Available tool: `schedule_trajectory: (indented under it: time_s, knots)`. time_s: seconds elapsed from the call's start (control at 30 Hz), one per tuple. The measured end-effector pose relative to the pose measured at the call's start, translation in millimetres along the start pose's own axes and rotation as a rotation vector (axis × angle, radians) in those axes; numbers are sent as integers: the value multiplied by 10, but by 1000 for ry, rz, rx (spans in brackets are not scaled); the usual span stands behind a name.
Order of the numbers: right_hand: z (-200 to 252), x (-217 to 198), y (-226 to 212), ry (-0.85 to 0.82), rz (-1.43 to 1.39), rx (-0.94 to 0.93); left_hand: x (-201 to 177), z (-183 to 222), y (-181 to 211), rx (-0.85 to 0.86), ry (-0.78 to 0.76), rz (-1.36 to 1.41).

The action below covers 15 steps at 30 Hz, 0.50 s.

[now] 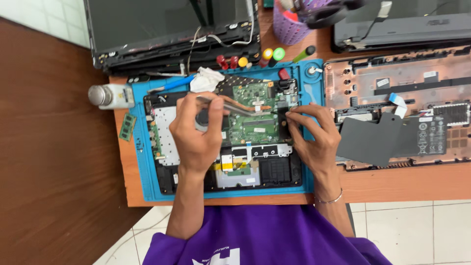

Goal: The person works on a disassembled laptop motherboard placed on a blue anti-static mat. They use tweezers to manipulate small components and ribbon cables, and a blue plastic spudger to pry and adjust parts on the circuit board. The workspace includes various tools and spare laptop parts.

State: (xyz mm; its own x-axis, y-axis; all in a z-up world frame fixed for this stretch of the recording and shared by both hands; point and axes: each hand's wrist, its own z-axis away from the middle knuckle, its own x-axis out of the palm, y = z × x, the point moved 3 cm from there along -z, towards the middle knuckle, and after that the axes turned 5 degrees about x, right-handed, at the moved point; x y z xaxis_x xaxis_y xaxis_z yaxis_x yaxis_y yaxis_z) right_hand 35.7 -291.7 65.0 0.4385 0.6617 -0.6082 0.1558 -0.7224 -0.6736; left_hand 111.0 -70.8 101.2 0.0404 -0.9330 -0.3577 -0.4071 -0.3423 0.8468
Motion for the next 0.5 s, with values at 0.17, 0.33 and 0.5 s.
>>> schedule_trajectory:
  time_s: [0.17,0.33,0.5]
  knots:
    - [64,77,-66,-58,3,-65,-213,394,-306,-222,47,237]
    - [155,154,-131,-118,4,-134,-322,722,-492,-297,64,208]
    - [262,179,-244,-159,16,-121,-393,914,-530,-261,58,117]
